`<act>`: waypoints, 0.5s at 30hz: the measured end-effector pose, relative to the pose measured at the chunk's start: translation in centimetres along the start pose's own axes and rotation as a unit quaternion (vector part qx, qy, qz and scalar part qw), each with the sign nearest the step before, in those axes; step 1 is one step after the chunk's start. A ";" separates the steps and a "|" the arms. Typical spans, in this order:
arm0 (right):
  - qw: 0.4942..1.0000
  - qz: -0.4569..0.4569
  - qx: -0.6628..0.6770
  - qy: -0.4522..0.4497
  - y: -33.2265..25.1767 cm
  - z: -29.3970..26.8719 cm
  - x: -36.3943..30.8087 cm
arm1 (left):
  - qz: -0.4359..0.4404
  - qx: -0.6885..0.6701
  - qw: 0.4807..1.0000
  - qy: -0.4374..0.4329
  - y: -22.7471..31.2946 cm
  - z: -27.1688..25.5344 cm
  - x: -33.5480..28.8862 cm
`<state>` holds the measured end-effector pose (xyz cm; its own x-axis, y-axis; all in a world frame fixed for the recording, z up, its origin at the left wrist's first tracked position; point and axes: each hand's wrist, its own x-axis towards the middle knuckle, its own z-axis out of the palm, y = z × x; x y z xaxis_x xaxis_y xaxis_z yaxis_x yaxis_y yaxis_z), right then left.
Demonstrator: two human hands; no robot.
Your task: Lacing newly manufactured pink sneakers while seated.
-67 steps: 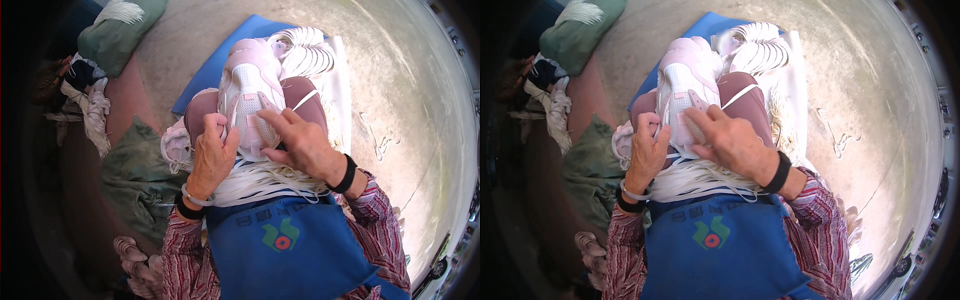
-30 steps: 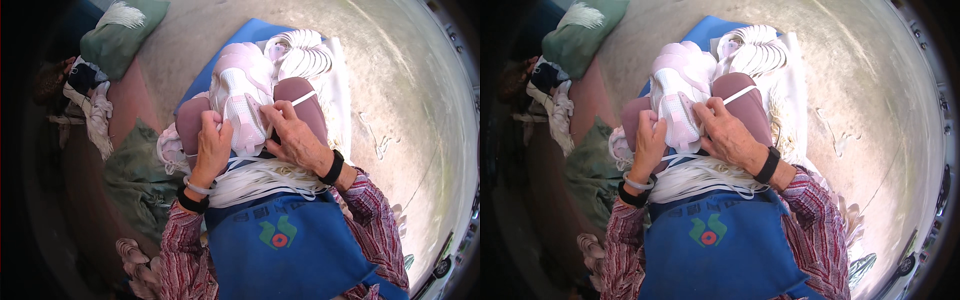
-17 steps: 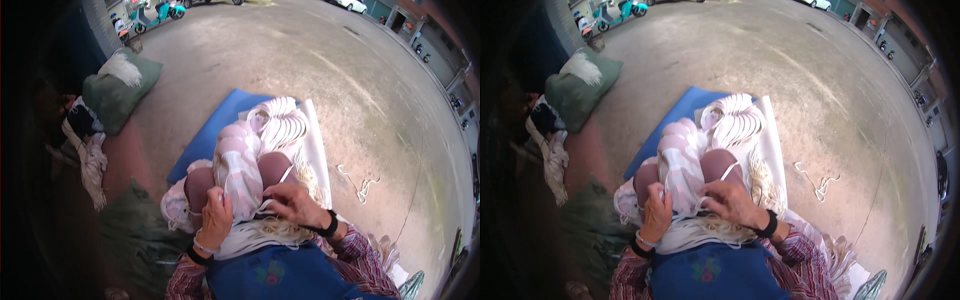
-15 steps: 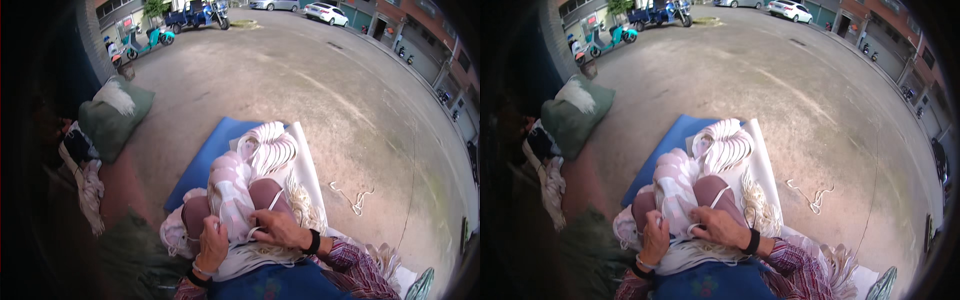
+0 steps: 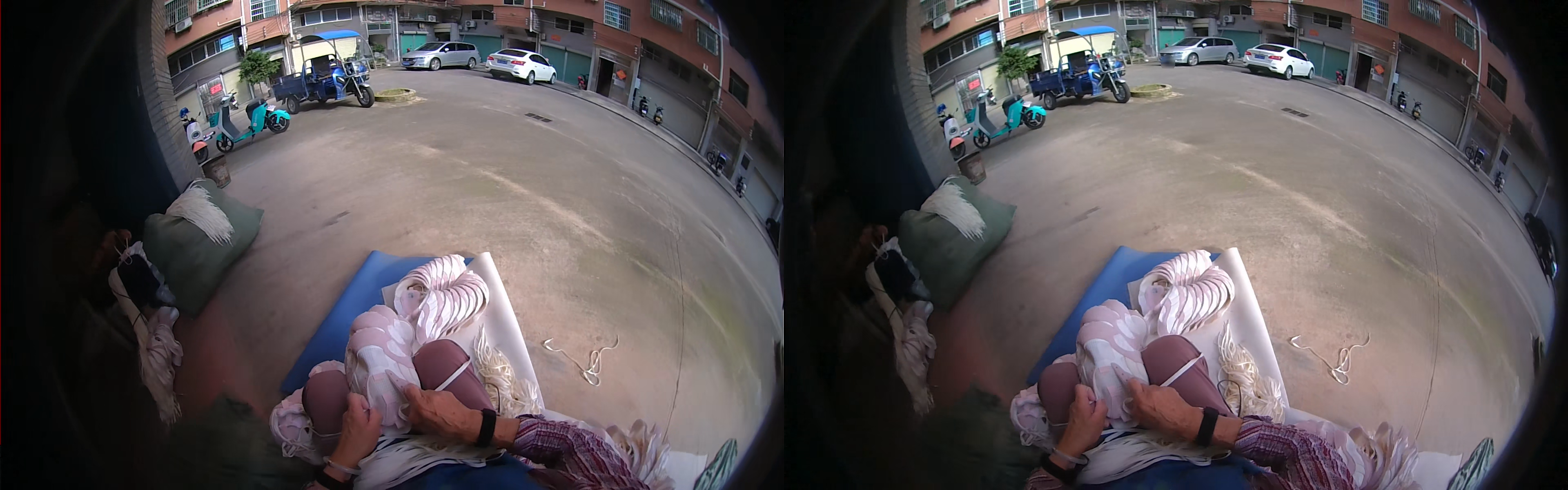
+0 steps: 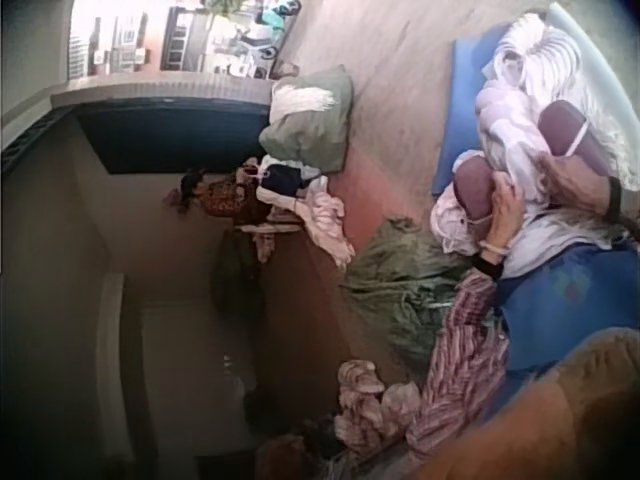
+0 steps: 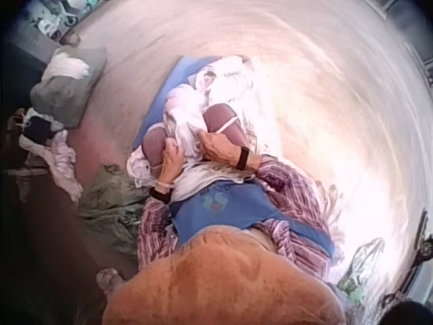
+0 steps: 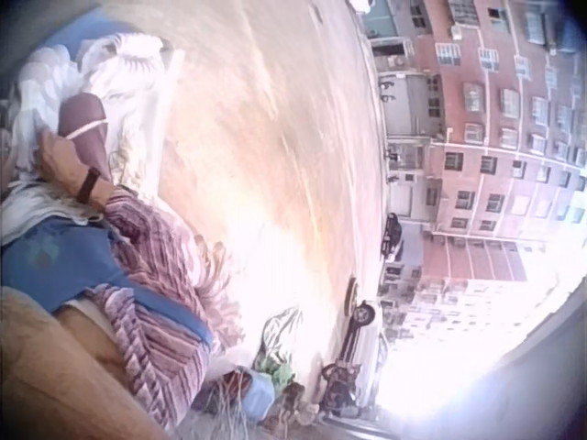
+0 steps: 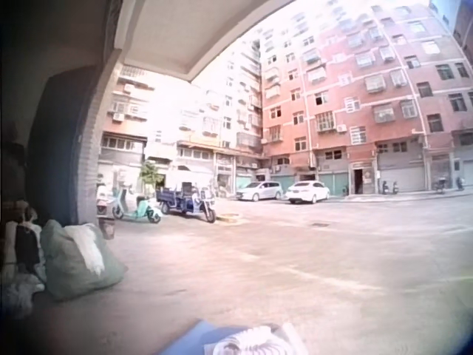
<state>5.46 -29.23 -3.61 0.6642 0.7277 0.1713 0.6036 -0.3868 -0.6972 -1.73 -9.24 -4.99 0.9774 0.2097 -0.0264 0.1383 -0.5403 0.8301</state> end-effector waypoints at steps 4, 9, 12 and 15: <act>0.999 -0.018 -0.032 -0.003 -0.6 0.0 0.1 | -0.036 -0.051 0.998 0.002 1.7 0.0 -0.2; 0.999 -0.016 -0.023 -0.029 -0.9 -0.9 0.4 | 0.021 -0.044 0.996 0.080 -1.0 1.1 -0.6; 0.994 0.011 0.107 -0.019 -1.6 -4.3 0.0 | 0.047 -0.067 0.992 0.096 0.0 -0.7 -1.7; 0.950 0.053 0.307 0.026 -2.3 -5.7 -0.7 | 0.020 -0.179 0.976 0.125 -0.5 -3.4 -2.4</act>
<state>6.14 -32.06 1.89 0.7374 0.6680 0.0998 0.1719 -0.0427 -0.9842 -4.67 -6.68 -3.41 0.9053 0.4102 0.1100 -0.0080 -0.2426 0.9701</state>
